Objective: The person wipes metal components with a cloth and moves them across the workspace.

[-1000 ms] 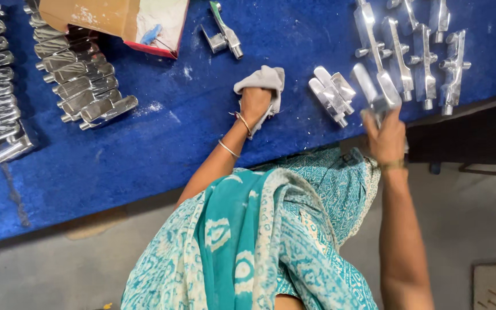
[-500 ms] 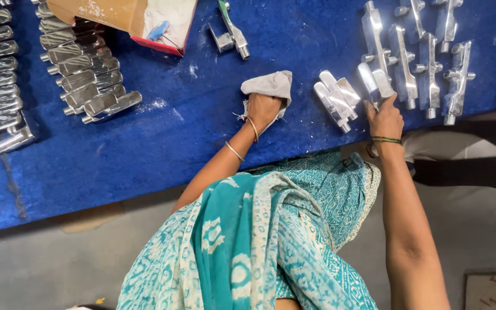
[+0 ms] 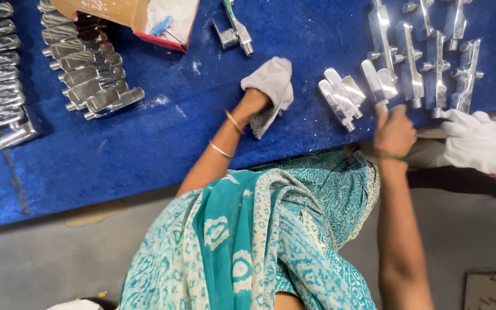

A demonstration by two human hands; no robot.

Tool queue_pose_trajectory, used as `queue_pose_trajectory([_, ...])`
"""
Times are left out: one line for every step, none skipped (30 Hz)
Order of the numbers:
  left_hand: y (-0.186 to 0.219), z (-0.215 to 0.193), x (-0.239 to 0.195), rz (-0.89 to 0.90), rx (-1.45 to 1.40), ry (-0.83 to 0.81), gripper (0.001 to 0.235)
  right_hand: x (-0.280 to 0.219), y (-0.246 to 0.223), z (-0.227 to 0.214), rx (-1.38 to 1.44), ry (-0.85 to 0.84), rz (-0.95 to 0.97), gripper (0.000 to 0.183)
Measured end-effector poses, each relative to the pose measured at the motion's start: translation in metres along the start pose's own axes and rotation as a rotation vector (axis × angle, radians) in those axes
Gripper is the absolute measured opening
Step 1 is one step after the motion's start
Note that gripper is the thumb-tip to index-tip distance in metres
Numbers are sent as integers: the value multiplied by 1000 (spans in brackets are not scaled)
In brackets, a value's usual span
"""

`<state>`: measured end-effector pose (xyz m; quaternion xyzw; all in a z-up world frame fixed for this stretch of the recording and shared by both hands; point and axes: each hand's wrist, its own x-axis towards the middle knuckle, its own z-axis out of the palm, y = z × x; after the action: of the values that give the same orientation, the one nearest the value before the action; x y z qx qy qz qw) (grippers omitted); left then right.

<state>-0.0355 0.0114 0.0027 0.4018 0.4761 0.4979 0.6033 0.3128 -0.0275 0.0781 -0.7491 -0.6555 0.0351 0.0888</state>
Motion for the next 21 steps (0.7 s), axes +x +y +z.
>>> queue_pose_trajectory([3,-9,-3,-79,-106,-67,34,-13,-8,1,94,3,16,46])
queue_pose_trajectory([5,-17,-5,-126,-193,-114,33,-25,-17,6,113,58,-131,40])
queue_pose_trajectory([6,-24,-10,-179,-275,-161,33,-38,-23,15,135,111,-272,35])
queue_pose_trajectory([6,-29,-15,-211,-340,-194,33,-45,-27,25,130,148,-312,37])
queue_pose_trajectory([6,-33,-20,-230,-394,-209,32,-50,-29,36,126,185,-357,40])
queue_pose_trajectory([5,-36,-28,-241,-430,-215,32,-55,-27,46,123,222,-401,42])
queue_pose_trajectory([7,-39,-29,-239,-436,-205,32,-50,-23,56,109,180,-365,40])
queue_pose_trajectory([8,-39,-32,-242,-428,-196,32,-45,-19,65,95,137,-329,37])
queue_pose_trajectory([9,-37,-35,-252,-404,-176,31,-41,-14,74,80,93,-292,35])
queue_pose_trajectory([9,-36,-39,-259,-377,-152,31,-36,-12,85,127,-1,-270,35])
queue_pose_trajectory([7,-28,-44,-262,-354,-138,31,-36,-7,93,169,-99,-241,35])
queue_pose_trajectory([5,-19,-46,-252,-329,-121,30,-36,-4,99,211,-198,-211,37])
queue_pose_trajectory([3,-7,-49,-235,-317,-106,30,-38,-3,102,581,-344,-112,39])
queue_pose_trajectory([2,8,-50,-202,-294,-95,30,-41,-4,102,949,-487,-4,40])
queue_pose_trajectory([3,24,-52,-158,-271,-88,29,-43,-11,100,1317,-631,107,42])
queue_pose_trajectory([4,42,-55,-111,-250,-83,29,-48,-20,94,1310,-611,134,39])
queue_pose_trajectory([7,61,-53,-54,-221,-81,29,-53,-33,86,1306,-588,156,36])
queue_pose_trajectory([11,77,-53,-1,-198,-75,29,-58,-47,76,1302,-565,178,34])
queue_pose_trajectory([14,91,-54,44,-175,-69,28,-63,-59,63,1074,-447,-22,31])
queue_pose_trajectory([17,103,-53,89,-157,-57,28,-68,-71,49,840,-325,-213,28])
queue_pose_trajectory([21,110,-54,113,-141,-52,28,-73,-82,36,603,-198,-389,27])
